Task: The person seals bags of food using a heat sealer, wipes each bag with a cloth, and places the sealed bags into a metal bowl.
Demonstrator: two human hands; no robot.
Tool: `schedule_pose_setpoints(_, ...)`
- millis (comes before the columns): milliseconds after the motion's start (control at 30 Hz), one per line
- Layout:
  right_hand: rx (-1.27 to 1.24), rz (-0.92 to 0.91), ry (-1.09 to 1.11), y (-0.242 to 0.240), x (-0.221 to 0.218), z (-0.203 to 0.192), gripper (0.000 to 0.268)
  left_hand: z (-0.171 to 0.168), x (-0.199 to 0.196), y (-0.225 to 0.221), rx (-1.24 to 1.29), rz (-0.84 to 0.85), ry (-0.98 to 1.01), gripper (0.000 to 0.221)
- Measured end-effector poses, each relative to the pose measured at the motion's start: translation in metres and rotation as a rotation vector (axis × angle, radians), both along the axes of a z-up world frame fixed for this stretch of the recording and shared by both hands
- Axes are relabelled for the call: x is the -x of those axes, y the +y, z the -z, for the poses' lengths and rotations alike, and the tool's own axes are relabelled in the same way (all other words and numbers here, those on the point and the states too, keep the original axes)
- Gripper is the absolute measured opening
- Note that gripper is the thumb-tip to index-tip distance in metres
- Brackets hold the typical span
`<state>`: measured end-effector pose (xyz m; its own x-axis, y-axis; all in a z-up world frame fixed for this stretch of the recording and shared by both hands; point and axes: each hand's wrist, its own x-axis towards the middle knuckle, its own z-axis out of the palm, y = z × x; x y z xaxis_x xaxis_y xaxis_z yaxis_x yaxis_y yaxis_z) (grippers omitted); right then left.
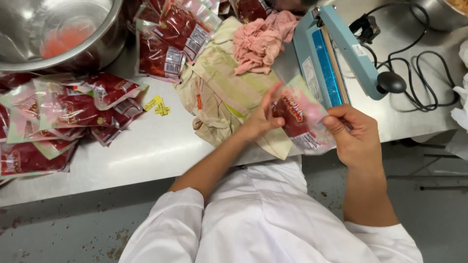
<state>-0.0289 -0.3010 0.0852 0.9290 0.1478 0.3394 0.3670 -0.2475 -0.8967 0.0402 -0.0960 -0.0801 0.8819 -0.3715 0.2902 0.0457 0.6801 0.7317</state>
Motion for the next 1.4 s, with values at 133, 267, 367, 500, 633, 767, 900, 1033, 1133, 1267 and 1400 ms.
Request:
schedule_pose_setpoints(133,0.135,-0.077,-0.016,0.006,-0.004,-0.022,0.012,-0.099,0.012,0.044,-0.347,0.066,-0.316,0.068)
schedule_pose_setpoints(267,0.125,-0.068,-0.002,0.01,-0.021,0.003,0.008,-0.059,0.007,0.035,-0.508,-0.118,-0.187,0.022)
schedule_pose_setpoints(367,-0.099,-0.047,0.108,0.02,-0.034,0.049,0.027,-0.028,0.002,0.042,-0.548,-0.276,-0.043,0.021)
schedule_pose_setpoints(500,-0.473,0.067,0.275,0.042,-0.043,0.111,0.012,-0.015,0.012,0.049,-0.536,-0.373,-0.003,0.029)
schedule_pose_setpoints(633,-0.53,0.042,0.276,0.053,-0.037,0.097,0.01,-0.021,0.011,0.06,-0.568,-0.375,-0.011,0.021)
schedule_pose_setpoints(767,-0.484,0.125,0.221,0.045,-0.034,0.118,0.01,-0.008,0.012,0.052,-0.502,-0.41,0.045,0.019)
schedule_pose_setpoints(900,-0.472,0.199,0.231,0.023,-0.037,0.17,0.006,-0.026,0.03,0.047,-0.464,-0.437,0.101,0.018)
schedule_pose_setpoints(1033,-0.424,0.207,0.25,0.036,-0.02,0.13,0.008,0.003,0.034,0.044,-0.446,-0.448,0.148,0.02)
schedule_pose_setpoints(1133,-0.272,0.124,0.272,0.04,-0.017,0.073,0.013,-0.013,0.038,0.051,-0.48,-0.442,0.131,0.02)
schedule_pose_setpoints(1267,0.269,-0.176,0.095,0.029,-0.034,0.019,0.054,-0.034,0.049,0.057,-0.468,-0.395,0.09,0.019)
schedule_pose_setpoints(1400,0.781,-0.276,0.049,0.056,-0.055,-0.009,0.004,-0.03,0.042,0.055,-0.46,-0.378,0.077,0.017)
